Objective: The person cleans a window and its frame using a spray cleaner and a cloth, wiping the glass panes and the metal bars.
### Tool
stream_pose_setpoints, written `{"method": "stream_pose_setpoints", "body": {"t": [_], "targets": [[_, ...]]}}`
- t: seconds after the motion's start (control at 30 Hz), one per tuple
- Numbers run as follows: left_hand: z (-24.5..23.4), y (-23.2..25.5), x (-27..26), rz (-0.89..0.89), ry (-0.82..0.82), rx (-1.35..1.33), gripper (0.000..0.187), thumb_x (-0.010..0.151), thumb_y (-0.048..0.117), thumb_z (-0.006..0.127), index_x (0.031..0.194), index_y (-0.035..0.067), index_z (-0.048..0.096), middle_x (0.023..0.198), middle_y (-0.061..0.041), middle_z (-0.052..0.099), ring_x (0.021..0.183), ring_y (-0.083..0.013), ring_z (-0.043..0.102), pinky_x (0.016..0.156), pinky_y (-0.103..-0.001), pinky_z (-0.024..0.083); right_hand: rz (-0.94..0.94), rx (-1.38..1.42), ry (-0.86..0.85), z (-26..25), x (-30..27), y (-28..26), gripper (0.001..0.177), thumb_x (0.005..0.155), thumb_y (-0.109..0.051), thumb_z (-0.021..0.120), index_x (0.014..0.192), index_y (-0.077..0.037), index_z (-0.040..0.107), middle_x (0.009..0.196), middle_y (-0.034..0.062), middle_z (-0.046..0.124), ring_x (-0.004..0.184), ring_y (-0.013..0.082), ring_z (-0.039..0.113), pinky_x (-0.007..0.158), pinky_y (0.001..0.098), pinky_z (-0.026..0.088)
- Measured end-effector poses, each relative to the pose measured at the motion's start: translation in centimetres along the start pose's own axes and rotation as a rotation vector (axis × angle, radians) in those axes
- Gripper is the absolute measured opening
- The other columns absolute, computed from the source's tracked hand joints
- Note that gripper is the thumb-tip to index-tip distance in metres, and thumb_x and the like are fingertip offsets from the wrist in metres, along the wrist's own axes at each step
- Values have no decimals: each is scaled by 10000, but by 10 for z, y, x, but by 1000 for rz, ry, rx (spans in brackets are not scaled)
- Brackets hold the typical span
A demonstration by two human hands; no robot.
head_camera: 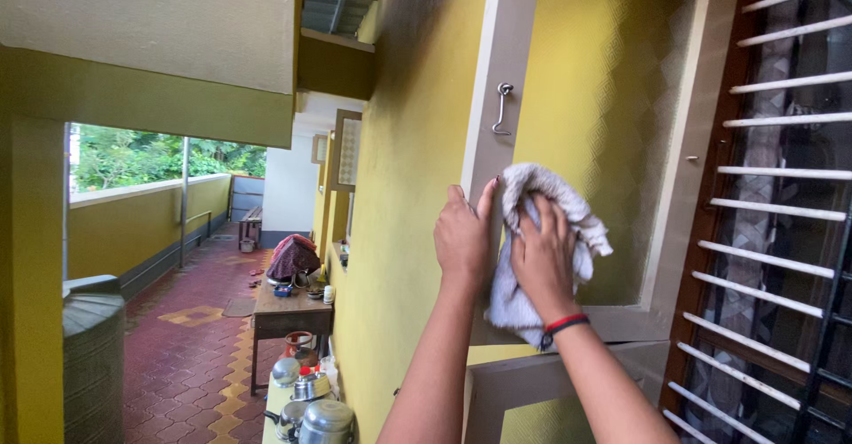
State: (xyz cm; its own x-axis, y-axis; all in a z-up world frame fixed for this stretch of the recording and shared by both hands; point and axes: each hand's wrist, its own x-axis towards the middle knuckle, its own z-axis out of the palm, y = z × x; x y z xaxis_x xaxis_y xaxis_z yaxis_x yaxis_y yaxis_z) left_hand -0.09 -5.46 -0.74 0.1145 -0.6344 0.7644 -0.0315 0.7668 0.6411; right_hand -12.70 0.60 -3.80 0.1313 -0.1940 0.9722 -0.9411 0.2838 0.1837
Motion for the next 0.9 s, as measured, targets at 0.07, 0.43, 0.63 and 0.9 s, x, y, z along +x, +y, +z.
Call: {"method": "stream_pose_setpoints", "body": {"t": [0.07,0.43,0.63,0.9], "targets": [[1,-2,2,-16,-10,5,646,928,657,549,978,14,571,849,-291,701,826,-500,684,727,-575,536,67,3,-15,2,36,4,442,885,-130,612,1322,-78,661,1540,155,457,1446,348,387,1108,576,350],[4,-7,8,-23,-11,-11,653,962,639,498,946,-8,588,859,-315,688,852,-513,671,750,-583,523,51,88,18,9,154,42,508,909,-144,602,1416,-115,608,1588,137,407,1461,375,344,1068,674,323],[10,-13,11,-12,5,-18,655,997,625,430,1005,-3,615,903,-333,686,899,-520,667,777,-592,517,-182,199,-56,-1,-27,25,415,786,-179,731,1193,-96,729,1354,128,605,1268,354,522,1069,493,419],[8,-8,10,-28,-1,-17,669,997,623,429,1006,-17,623,910,-349,676,905,-533,652,796,-589,502,-388,40,-89,33,5,97,556,825,-263,699,1369,-166,644,1411,55,559,1331,291,485,1024,530,397]]}}
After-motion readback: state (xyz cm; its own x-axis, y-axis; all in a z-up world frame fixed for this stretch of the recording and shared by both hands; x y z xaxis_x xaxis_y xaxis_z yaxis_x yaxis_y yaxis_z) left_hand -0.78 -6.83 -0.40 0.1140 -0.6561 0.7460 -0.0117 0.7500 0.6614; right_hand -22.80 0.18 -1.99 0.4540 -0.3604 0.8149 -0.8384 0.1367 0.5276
